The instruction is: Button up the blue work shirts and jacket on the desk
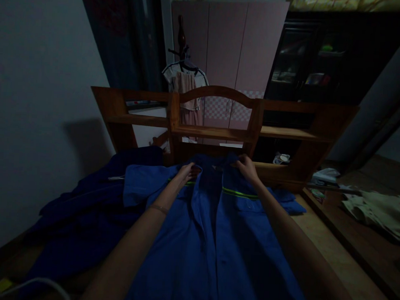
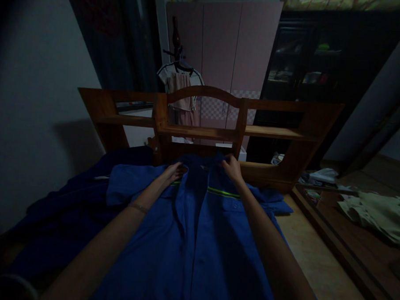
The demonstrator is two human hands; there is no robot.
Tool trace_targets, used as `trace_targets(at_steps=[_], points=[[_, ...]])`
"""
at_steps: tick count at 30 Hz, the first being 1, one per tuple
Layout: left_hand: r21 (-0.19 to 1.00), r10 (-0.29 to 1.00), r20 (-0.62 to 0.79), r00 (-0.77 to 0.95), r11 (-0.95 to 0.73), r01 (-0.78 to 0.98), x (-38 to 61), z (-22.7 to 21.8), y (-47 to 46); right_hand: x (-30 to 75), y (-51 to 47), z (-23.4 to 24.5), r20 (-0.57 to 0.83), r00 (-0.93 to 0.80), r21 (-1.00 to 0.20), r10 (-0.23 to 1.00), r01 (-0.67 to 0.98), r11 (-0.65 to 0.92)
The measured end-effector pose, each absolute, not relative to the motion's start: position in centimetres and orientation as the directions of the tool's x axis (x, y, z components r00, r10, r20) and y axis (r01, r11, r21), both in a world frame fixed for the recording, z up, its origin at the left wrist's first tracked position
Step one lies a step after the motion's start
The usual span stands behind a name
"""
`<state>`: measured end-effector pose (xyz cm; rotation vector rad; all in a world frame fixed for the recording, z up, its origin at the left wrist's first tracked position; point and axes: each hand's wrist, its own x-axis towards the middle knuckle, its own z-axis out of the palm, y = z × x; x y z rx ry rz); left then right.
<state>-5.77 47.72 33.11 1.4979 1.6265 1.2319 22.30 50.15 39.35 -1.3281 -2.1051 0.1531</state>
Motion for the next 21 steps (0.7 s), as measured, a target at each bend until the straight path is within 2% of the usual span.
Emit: trace_targets(at_steps=[4, 7, 9, 11, 13, 15, 21], points=[[0.901, 0.963, 0.251, -0.100, -0.194, 0.389, -3.4, 31.4, 46.6, 22.1, 49.2, 37.8, 0.511, -0.275, -0.400, 0.814, 0.762, 0.509], [0.866, 0.935, 0.338, -0.106, -0.265, 0.425, -1.7, 30.2, 45.1, 21.0, 47.2, 36.9, 0.598, -0.324, -0.242, 0.733, 0.799, 0.551], [0.803, 0.887, 0.448, -0.112, -0.344, 0.487, -0.8, 29.4, 44.2, 20.0, 46.0, 36.7, 0.650, -0.295, -0.157, 0.700, 0.849, 0.504], [0.713, 0.822, 0.558, -0.111, -0.407, 0.572, -0.2, 28.6, 43.4, 18.8, 45.5, 36.9, 0.659, -0.193, -0.176, 0.727, 0.900, 0.399], [0.640, 0.781, 0.616, -0.098, -0.424, 0.641, 0.1, 27.8, 42.9, 17.5, 45.5, 37.2, 0.621, -0.089, -0.229, 0.779, 0.930, 0.289], [0.617, 0.783, 0.616, -0.087, -0.412, 0.670, 0.1, 27.1, 42.7, 16.3, 46.0, 37.5, 0.553, -0.046, -0.255, 0.832, 0.941, 0.221], [0.604, 0.797, 0.599, -0.083, -0.381, 0.700, -0.9, 26.0, 42.9, 14.6, 48.0, 38.9, 0.315, -0.064, -0.352, 0.947, 0.919, 0.180]])
